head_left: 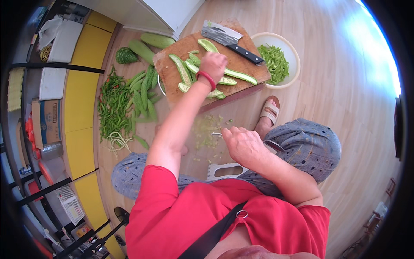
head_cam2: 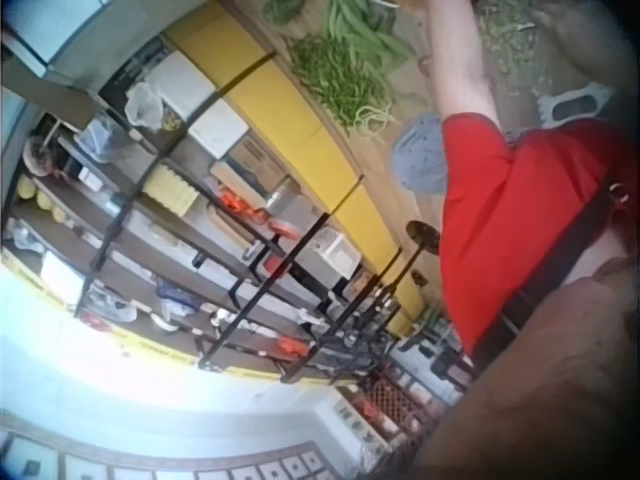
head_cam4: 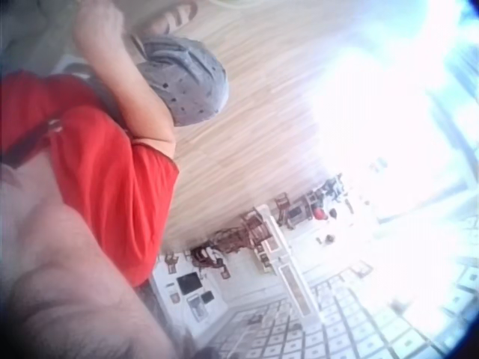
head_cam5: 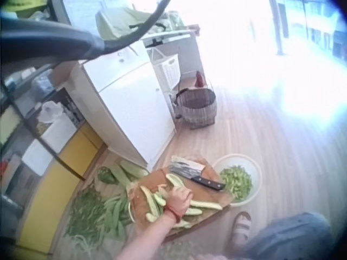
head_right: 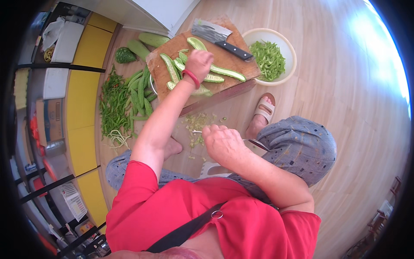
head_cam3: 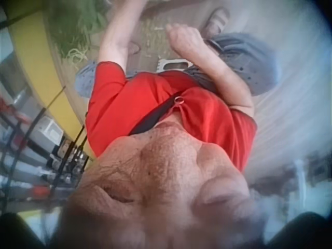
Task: The person slices several bitter melons lengthwise into strips using a large cleaver and subsequently removes the internal seeds and pulp with their hands.
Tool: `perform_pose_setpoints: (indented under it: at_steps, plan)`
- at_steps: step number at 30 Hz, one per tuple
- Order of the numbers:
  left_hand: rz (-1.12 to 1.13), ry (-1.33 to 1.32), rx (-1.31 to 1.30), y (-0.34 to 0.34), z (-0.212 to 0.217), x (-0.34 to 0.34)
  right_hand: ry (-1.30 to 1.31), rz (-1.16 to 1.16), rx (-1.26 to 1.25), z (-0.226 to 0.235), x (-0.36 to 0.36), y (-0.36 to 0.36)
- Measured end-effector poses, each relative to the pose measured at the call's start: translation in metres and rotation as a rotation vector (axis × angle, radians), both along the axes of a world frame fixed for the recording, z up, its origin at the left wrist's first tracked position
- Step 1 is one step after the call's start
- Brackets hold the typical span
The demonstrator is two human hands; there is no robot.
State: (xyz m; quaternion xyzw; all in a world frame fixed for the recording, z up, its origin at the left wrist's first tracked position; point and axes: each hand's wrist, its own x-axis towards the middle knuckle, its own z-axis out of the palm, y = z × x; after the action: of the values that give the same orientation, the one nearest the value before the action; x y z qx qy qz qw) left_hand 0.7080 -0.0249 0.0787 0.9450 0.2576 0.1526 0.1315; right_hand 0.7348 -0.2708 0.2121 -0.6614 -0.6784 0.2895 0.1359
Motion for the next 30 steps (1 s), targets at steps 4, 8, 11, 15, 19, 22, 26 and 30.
perform_pose_setpoints:
  at_steps: [4, 8, 11, 15, 19, 22, 26, 30]
  plan:
    - [-0.221, 0.301, 0.152, -0.023, 0.01, 0.011, 0.011, 0.018, 0.032, 0.001, -0.002, 0.0]
    - [-0.201, 0.402, 0.166, -0.02, 0.019, 0.022, -0.003, 0.023, 0.059, 0.003, -0.004, 0.001]
    - [-0.208, 0.194, 0.298, -0.021, 0.024, 0.022, -0.012, 0.007, 0.078, 0.002, -0.004, 0.001]
    - [0.12, -0.232, -0.345, -0.034, 0.057, 0.006, -0.02, -0.026, 0.112, -0.002, -0.002, 0.003]
    - [0.115, -0.791, -1.484, -0.058, 0.083, -0.04, 0.075, -0.118, 0.225, -0.003, 0.004, 0.01]
    - [0.087, -0.857, -1.846, -0.084, 0.085, -0.079, 0.076, -0.248, 0.23, -0.001, 0.007, 0.021]
    - [0.073, -0.79, -1.987, -0.119, 0.082, -0.115, -0.004, -0.315, 0.279, -0.003, 0.011, 0.029]
    - [0.058, -0.872, -2.014, -0.146, 0.095, -0.132, -0.114, -0.276, 0.294, -0.007, 0.009, 0.034]
